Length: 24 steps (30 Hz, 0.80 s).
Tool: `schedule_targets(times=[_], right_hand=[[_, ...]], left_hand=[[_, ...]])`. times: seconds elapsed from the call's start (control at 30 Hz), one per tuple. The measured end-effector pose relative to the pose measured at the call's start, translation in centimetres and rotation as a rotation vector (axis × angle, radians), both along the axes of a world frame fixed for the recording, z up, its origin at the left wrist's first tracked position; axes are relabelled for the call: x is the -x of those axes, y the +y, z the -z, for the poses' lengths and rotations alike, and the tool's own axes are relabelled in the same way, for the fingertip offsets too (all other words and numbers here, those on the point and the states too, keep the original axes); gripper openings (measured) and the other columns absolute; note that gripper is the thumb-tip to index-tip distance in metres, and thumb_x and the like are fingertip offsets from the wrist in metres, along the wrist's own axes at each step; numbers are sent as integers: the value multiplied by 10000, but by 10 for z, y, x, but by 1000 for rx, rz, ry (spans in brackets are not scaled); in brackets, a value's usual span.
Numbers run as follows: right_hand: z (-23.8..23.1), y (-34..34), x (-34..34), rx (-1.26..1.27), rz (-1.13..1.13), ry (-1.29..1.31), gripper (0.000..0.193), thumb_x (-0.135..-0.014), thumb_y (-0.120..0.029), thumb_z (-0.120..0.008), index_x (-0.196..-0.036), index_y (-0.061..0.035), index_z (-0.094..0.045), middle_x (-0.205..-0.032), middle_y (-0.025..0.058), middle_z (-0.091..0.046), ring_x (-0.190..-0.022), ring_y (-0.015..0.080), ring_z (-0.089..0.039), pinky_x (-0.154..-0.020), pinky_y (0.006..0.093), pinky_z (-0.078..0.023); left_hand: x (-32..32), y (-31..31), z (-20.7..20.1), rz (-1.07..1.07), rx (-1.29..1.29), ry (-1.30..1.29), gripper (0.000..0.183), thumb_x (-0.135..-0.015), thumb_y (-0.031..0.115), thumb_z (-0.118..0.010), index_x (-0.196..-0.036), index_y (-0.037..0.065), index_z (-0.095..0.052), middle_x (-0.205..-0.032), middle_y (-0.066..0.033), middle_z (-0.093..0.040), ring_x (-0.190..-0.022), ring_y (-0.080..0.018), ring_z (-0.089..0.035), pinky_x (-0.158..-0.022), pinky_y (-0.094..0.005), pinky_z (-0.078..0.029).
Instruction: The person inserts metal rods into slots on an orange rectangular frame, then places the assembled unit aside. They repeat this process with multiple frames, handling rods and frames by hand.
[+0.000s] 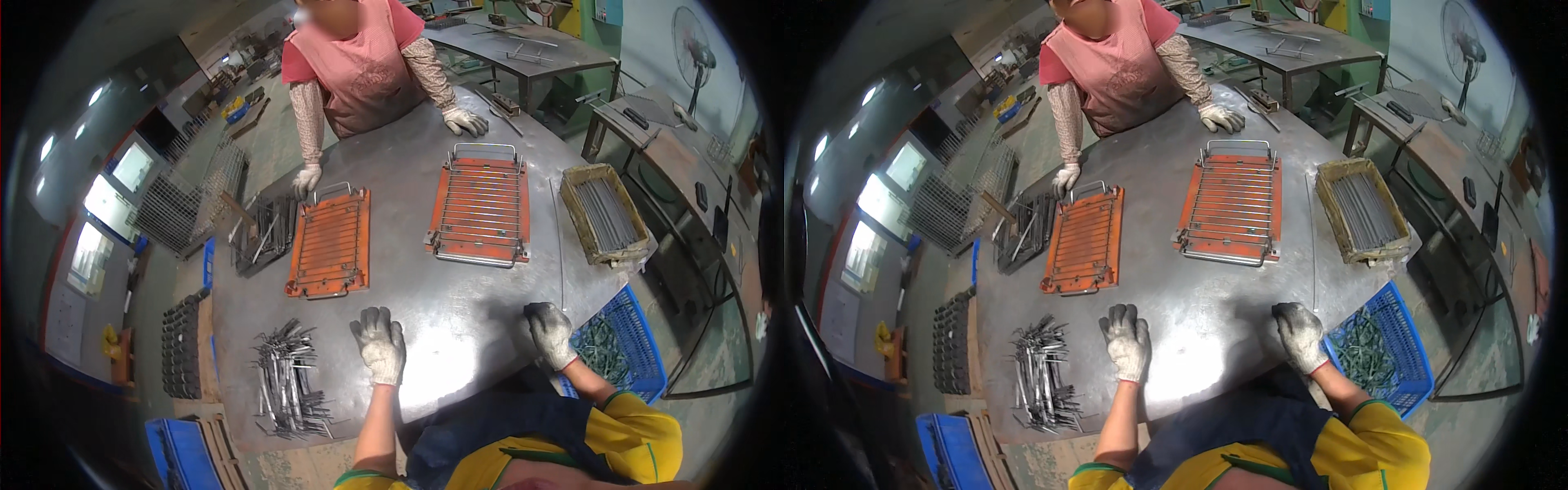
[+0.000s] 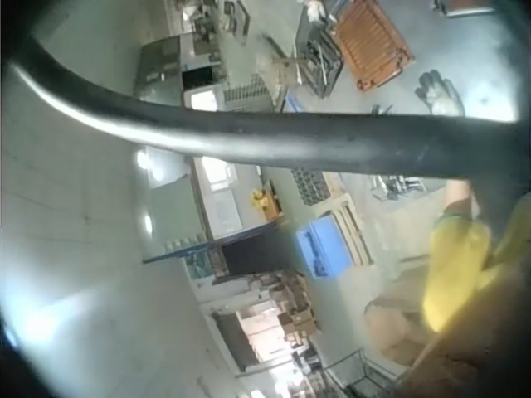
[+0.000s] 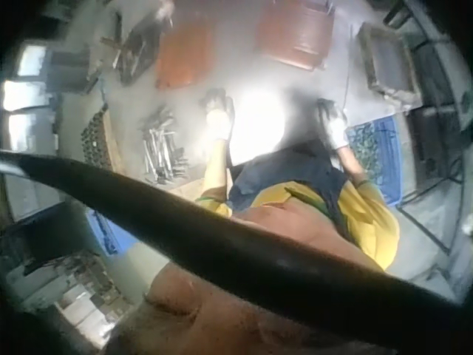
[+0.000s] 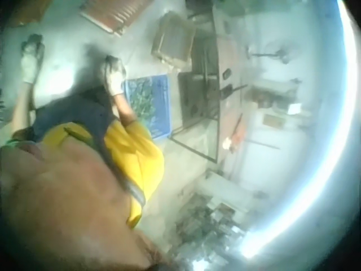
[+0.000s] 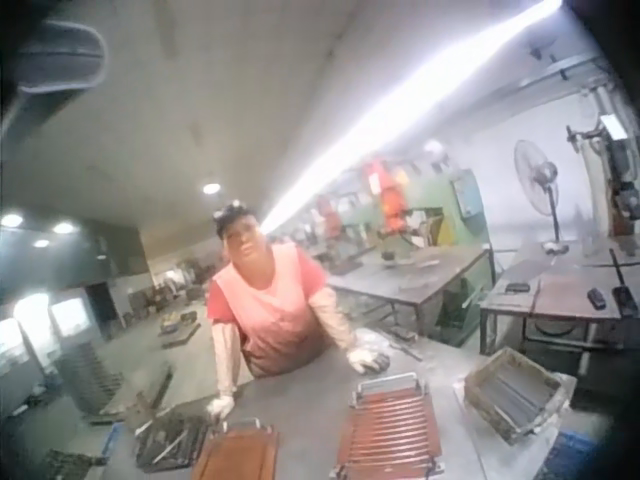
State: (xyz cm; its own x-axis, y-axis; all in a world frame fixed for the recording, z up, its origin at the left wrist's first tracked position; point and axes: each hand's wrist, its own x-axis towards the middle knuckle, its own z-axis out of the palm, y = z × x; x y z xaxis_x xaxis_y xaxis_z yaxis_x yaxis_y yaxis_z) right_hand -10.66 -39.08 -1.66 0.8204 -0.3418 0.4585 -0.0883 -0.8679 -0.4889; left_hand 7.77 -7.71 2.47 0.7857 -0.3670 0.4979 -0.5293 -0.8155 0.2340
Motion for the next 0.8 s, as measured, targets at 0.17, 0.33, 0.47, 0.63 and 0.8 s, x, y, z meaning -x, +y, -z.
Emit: schedule_targets(times=[0.17,0.33,0.47,0.63,0.8], right_hand=[[6,-4,4,73,-36,40,273,-869,-99,-620,-1135,-109,-683,-1062,102,-682,-989,322,-646,-848,444,-532],[9,-6,4,112,-57,52,307,-846,-91,-621,-1147,-111,-680,-1079,94,-676,-1013,316,-640,-856,445,-531],[5,-6,3,171,-53,63,295,-851,-93,-612,-1139,-111,-678,-1074,88,-675,-1008,312,-639,-853,447,-531],[1,-4,3,98,-42,76,286,-861,-101,-610,-1138,-123,-679,-1080,79,-676,-1013,304,-640,-853,444,-532],[11,-5,5,74,-37,54,280,-863,-103,-612,-1132,-125,-686,-1073,77,-683,-1011,303,-644,-855,445,-533]], left_hand=[[2,-2,-11,-7,11,113,235,-873,116,-596,-1096,45,-607,-1103,-152,-571,-1138,-341,-520,-1034,-512,-344],[0,-1,-3,-16,-12,-22,197,-822,137,-595,-1002,60,-576,-1012,-119,-537,-1067,-295,-505,-961,-475,-360],[-1,-3,-5,-22,-28,-39,174,-814,140,-594,-969,62,-580,-999,-117,-534,-1046,-286,-509,-959,-466,-361],[-2,-3,-2,-20,-25,-7,202,-816,137,-602,-1001,59,-589,-1020,-117,-543,-1064,-284,-510,-972,-471,-357],[-1,0,-2,-23,-31,1,235,-813,136,-611,-1033,56,-593,-1045,-115,-551,-1088,-285,-510,-992,-477,-353]])
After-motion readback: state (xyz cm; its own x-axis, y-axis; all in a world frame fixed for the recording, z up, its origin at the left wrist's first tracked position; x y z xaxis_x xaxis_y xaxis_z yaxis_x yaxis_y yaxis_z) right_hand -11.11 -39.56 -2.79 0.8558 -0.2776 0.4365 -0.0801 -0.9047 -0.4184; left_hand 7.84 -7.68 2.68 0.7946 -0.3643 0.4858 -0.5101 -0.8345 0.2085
